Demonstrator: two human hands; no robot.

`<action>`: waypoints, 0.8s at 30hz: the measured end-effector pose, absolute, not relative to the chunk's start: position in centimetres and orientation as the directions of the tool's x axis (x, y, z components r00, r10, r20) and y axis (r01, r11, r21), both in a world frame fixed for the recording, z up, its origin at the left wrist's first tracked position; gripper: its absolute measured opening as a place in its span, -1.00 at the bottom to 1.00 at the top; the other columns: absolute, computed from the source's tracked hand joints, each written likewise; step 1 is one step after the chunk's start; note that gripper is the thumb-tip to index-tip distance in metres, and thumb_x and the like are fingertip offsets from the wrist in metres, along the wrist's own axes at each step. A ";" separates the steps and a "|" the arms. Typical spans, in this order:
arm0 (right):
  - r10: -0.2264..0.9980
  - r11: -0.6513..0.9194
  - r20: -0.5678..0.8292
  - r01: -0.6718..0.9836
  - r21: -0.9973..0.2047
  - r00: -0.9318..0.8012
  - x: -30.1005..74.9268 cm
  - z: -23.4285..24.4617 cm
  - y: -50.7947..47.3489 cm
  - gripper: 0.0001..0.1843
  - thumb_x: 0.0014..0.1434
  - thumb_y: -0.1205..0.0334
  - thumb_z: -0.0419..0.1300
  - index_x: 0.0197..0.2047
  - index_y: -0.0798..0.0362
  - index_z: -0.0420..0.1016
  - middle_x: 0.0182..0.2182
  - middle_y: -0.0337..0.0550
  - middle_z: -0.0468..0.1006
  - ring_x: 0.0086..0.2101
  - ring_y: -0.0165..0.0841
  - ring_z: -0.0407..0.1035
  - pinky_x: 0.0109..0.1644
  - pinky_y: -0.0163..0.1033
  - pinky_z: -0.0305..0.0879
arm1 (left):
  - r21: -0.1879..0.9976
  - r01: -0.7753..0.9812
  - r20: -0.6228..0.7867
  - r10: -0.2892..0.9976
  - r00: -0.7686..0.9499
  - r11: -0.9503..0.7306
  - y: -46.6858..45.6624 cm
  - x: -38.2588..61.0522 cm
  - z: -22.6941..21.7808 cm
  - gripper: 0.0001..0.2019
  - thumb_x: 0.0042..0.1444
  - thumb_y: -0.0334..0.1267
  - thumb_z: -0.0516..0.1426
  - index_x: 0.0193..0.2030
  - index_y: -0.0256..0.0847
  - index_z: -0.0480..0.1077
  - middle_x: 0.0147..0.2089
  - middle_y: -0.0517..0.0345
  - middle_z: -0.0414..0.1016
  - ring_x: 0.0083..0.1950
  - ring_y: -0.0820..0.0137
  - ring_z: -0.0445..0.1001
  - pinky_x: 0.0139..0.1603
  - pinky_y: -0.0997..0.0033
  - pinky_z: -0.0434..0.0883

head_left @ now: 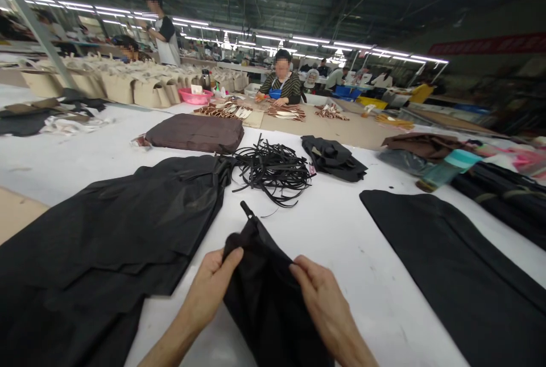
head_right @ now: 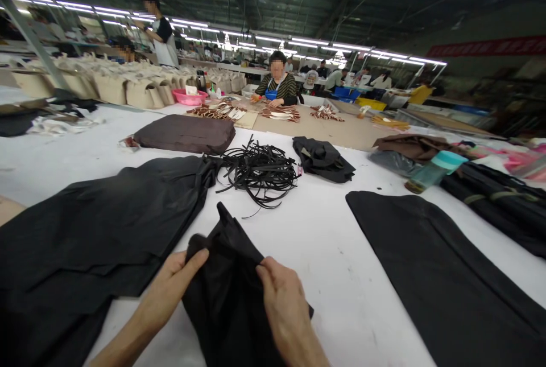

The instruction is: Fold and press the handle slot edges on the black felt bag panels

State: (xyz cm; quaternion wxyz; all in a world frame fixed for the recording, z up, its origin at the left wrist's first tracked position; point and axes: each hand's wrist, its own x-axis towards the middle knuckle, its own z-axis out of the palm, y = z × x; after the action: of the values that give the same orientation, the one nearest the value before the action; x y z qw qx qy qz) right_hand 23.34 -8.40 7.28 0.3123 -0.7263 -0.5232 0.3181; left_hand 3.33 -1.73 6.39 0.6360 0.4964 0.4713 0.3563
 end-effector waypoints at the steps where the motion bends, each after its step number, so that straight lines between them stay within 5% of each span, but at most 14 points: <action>1: 0.949 -0.276 -0.159 0.477 -0.834 0.273 24.9 7.1 -8.4 -0.68 0.14 0.02 0.00 -0.53 0.03 0.28 -0.60 -0.27 0.32 -0.50 -0.37 0.21 -0.42 -0.29 0.10 | 0.953 -0.024 -0.282 0.918 0.279 0.301 -1.1 2.4 6.1 -0.63 -0.05 0.09 0.18 -0.52 -0.22 0.35 -0.58 0.23 0.36 -0.49 0.35 0.33 -0.40 0.43 0.32; 6: 0.904 -0.362 -0.293 0.191 -0.912 0.310 31.1 5.4 -9.0 -0.67 0.01 -0.04 0.13 -0.52 0.08 0.38 -0.58 -0.22 0.39 -0.47 -0.31 0.28 -0.38 -0.26 0.19 | 0.843 -0.165 -0.497 0.858 0.128 0.513 0.9 -0.7 5.1 -0.70 -0.15 -0.01 0.26 -0.42 -0.21 0.44 -0.51 0.16 0.48 -0.47 0.28 0.43 -0.35 0.37 0.38; 12: 0.943 -0.304 -0.253 0.253 -0.918 0.215 29.3 5.6 -8.3 -0.71 0.02 0.00 0.14 -0.40 0.08 0.40 -0.49 -0.24 0.41 -0.39 -0.32 0.29 -0.32 -0.28 0.20 | 0.897 -0.106 -0.380 0.871 0.311 0.429 0.0 0.7 4.9 -0.68 -0.06 0.02 0.24 -0.40 -0.25 0.47 -0.43 0.13 0.51 -0.34 0.28 0.45 -0.27 0.42 0.37; 17: 0.927 -0.330 -0.251 0.289 -0.899 0.277 28.1 5.7 -5.8 -0.64 0.06 -0.08 0.07 -0.49 0.06 0.29 -0.59 -0.31 0.27 -0.51 -0.40 0.17 -0.45 -0.31 0.09 | 0.947 0.079 -0.320 0.886 0.335 0.312 -0.3 1.0 5.4 -0.61 0.01 0.07 0.17 -0.50 -0.27 0.43 -0.52 0.19 0.45 -0.44 0.34 0.40 -0.44 0.48 0.31; 24: 0.837 -0.381 -0.130 0.396 -0.835 0.532 34.1 3.9 -7.2 -0.57 0.02 -0.16 0.03 -0.59 0.03 0.22 -0.63 -0.27 0.27 -0.52 -0.36 0.15 -0.45 -0.27 0.07 | 0.932 -0.028 -0.355 0.927 0.122 0.361 0.8 -2.6 4.6 -0.66 -0.05 0.05 0.22 -0.36 -0.23 0.46 -0.42 0.15 0.53 -0.35 0.24 0.49 -0.31 0.42 0.42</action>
State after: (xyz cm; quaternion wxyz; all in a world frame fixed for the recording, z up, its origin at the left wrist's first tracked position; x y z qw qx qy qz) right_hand 34.14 -7.23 3.90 0.3925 -0.7821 -0.3940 0.2810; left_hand -2.60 0.83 4.65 0.6230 0.4159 0.5405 0.3830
